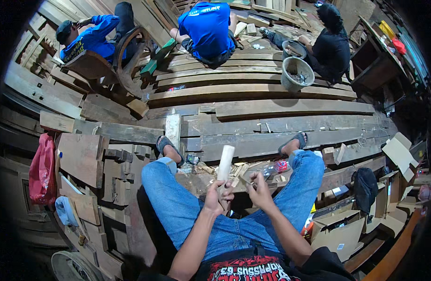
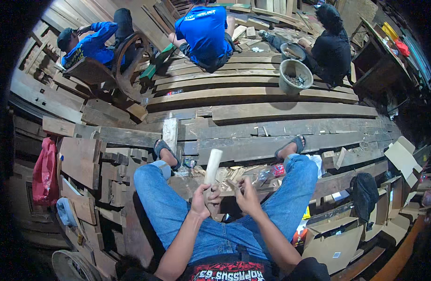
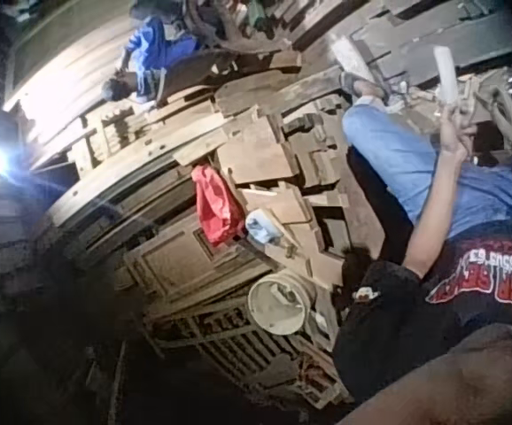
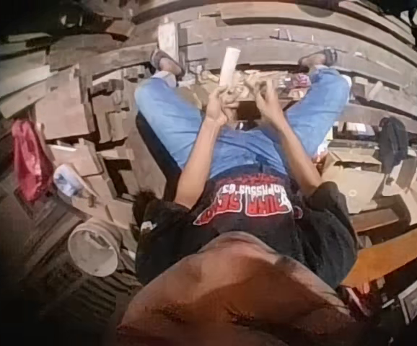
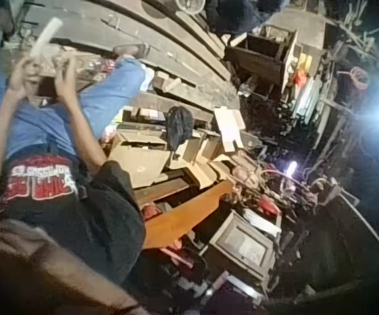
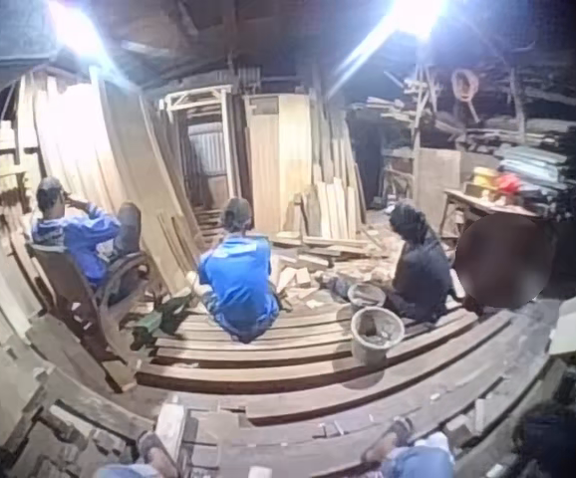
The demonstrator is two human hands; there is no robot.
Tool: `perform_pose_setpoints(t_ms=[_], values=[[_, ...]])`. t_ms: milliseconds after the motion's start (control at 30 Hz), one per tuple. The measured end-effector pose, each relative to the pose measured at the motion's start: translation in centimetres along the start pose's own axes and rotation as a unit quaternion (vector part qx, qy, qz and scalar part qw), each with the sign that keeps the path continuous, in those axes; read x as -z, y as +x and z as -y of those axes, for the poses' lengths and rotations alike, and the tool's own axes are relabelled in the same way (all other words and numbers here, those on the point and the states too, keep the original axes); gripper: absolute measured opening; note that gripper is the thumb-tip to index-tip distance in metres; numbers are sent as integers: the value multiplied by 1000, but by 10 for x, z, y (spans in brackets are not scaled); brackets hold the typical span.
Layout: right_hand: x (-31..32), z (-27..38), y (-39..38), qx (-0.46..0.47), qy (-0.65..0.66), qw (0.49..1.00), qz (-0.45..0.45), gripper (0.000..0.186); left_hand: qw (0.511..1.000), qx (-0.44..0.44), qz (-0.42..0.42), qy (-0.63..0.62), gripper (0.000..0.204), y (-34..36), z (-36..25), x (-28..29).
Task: The person holds a shaped wooden piece and sands its surfaces with sandpaper, turning the object over to rub different sides.
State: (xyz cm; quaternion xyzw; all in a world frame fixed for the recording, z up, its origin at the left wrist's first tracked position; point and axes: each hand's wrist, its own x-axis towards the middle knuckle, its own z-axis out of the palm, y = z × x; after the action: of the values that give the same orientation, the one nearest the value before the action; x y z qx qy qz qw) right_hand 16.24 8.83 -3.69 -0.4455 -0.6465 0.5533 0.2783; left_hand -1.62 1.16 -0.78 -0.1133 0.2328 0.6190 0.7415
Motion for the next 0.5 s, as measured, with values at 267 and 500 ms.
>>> perform_pose_setpoints(t_ms=[267, 500], values=[[3, -22, 34, -41, -46, 994, -95, 49, 950, -153, -195, 190, 24, 11, 10, 10], [-11, -18, 22, -30, -108, 993, -33, 56, 941, -151, -207, 223, 29, 12, 19, -5]])
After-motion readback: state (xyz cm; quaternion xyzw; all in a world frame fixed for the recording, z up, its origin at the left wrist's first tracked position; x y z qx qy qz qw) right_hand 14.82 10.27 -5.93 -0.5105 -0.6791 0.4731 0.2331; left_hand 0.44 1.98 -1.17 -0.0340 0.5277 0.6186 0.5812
